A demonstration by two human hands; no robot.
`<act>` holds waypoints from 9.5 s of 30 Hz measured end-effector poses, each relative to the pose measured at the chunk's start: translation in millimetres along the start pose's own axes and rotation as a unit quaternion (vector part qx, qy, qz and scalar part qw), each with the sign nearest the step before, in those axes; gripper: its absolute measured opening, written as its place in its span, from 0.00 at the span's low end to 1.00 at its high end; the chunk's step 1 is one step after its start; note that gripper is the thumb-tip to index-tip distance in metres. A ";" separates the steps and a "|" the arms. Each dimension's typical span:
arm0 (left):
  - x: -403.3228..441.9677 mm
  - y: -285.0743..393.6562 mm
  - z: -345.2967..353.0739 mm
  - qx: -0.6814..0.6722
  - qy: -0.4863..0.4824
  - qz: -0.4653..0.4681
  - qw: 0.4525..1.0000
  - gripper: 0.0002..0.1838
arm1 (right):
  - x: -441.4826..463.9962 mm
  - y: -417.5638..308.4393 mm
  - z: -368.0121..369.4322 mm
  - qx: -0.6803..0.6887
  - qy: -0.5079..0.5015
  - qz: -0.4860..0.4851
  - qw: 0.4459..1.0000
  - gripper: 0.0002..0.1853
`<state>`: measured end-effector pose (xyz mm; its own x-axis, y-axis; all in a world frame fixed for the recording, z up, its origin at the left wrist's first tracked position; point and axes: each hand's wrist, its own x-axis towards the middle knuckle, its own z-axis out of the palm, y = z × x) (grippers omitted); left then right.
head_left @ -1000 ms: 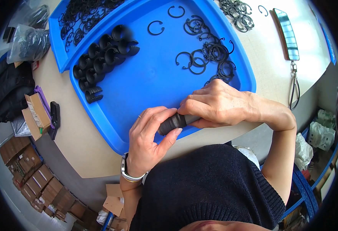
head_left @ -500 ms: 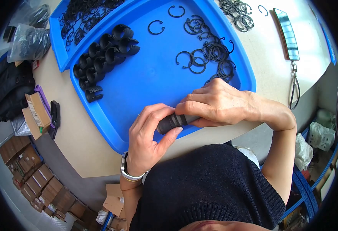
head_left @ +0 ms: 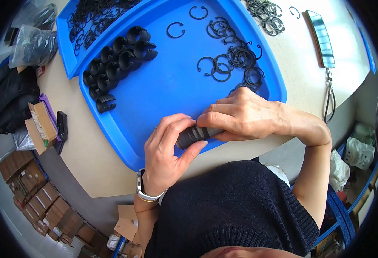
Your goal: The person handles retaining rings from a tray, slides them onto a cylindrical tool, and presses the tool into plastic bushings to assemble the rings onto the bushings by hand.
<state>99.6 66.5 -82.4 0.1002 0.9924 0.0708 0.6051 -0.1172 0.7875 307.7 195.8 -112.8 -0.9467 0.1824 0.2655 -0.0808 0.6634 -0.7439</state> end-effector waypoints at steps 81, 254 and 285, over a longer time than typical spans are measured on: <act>0.8 -0.2 0.5 0.018 -0.017 0.008 1.000 0.25 | -1.9 -0.2 -1.0 -0.014 -0.002 -0.016 1.000 0.19; 19.9 -100.8 -109.7 0.208 0.140 -0.007 0.968 0.14 | 237.1 -43.2 -34.0 -0.269 -0.115 0.002 0.956 0.17; 20.1 -98.4 -109.7 0.169 0.124 -0.023 0.977 0.17 | 238.0 -50.8 -35.8 -0.275 -0.100 -0.001 0.956 0.15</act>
<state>-44.6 101.9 -91.2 -0.1037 0.9701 0.2195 0.8355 -0.0348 0.5484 97.7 231.5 10.1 -0.9919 0.0740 0.1036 0.0405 0.9548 -0.2943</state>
